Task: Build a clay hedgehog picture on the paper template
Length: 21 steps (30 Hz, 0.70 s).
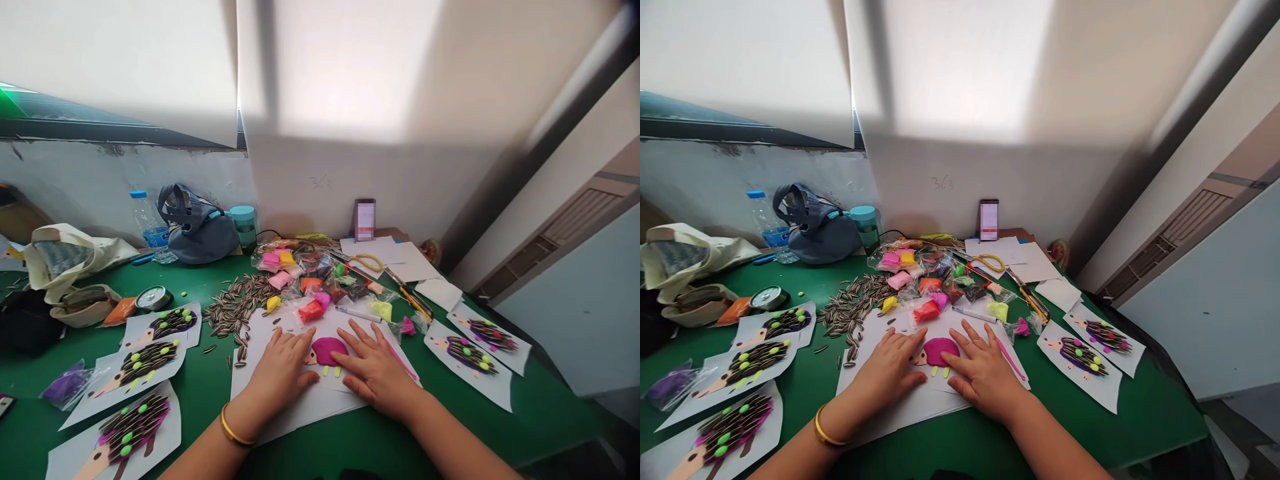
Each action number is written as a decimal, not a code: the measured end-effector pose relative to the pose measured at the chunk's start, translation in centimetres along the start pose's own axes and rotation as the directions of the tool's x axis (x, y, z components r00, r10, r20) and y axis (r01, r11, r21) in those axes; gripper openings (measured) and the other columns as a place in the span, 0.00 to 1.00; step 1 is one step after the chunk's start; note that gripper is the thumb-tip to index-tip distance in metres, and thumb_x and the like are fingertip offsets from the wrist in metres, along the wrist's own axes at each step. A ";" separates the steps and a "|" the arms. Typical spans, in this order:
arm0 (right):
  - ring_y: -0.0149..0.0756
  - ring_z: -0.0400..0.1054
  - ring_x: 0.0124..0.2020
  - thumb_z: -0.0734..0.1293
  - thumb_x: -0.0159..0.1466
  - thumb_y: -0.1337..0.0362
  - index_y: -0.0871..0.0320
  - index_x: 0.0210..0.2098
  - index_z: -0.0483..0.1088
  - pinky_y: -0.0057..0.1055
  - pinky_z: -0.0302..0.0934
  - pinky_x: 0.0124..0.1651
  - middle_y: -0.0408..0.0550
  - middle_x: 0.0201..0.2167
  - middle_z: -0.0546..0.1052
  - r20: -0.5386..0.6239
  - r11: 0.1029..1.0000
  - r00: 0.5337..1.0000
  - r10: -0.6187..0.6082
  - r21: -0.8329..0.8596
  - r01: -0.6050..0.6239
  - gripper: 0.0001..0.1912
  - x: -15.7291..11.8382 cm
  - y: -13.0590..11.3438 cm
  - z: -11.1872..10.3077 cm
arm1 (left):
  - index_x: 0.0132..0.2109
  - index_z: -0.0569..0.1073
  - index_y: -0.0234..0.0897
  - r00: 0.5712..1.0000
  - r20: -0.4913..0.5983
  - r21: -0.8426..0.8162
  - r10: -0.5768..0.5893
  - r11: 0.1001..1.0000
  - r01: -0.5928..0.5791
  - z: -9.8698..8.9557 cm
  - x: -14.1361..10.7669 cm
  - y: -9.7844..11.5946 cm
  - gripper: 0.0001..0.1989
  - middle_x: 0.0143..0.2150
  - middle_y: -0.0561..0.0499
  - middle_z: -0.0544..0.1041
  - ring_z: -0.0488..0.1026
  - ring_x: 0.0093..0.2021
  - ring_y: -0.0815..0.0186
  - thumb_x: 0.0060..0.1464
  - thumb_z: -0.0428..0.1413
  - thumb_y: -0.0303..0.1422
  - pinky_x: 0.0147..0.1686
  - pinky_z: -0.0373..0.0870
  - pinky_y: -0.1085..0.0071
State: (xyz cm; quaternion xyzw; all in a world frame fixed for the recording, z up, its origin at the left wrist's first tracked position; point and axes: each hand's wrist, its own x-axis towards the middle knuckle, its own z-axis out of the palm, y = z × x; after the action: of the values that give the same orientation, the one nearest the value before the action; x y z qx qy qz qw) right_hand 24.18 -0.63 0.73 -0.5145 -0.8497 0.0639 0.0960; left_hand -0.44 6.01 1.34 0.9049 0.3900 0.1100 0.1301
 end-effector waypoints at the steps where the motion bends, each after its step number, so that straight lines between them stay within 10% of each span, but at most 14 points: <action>1: 0.54 0.36 0.72 0.58 0.69 0.48 0.39 0.64 0.60 0.67 0.31 0.67 0.45 0.71 0.50 0.000 1.000 1.000 -0.009 0.004 0.009 0.25 0.1 -0.1 0.0 | 0.66 0.59 0.40 1.000 0.002 0.000 -0.003 1.000 0.003 0.0 0.0 0.0 0.37 0.59 0.43 0.73 0.69 0.58 0.52 0.52 0.63 0.36 0.65 0.50 0.45; 21: 0.56 0.33 0.72 0.54 0.68 0.39 0.42 0.69 0.51 0.68 0.26 0.66 0.47 0.72 0.43 0.069 0.999 0.997 -0.029 0.045 0.026 0.34 1.7 -0.5 0.6 | 0.66 0.58 0.42 1.000 -0.009 -0.024 -0.013 1.000 0.013 0.1 0.0 0.1 0.37 0.60 0.44 0.73 0.68 0.59 0.52 0.52 0.63 0.35 0.65 0.49 0.44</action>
State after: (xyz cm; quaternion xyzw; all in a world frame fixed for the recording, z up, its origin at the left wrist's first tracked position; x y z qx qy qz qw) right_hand 22.86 0.60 0.41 -0.4980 -0.8579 0.0992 0.0785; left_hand -0.33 5.97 1.32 0.9002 0.3952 0.1177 0.1399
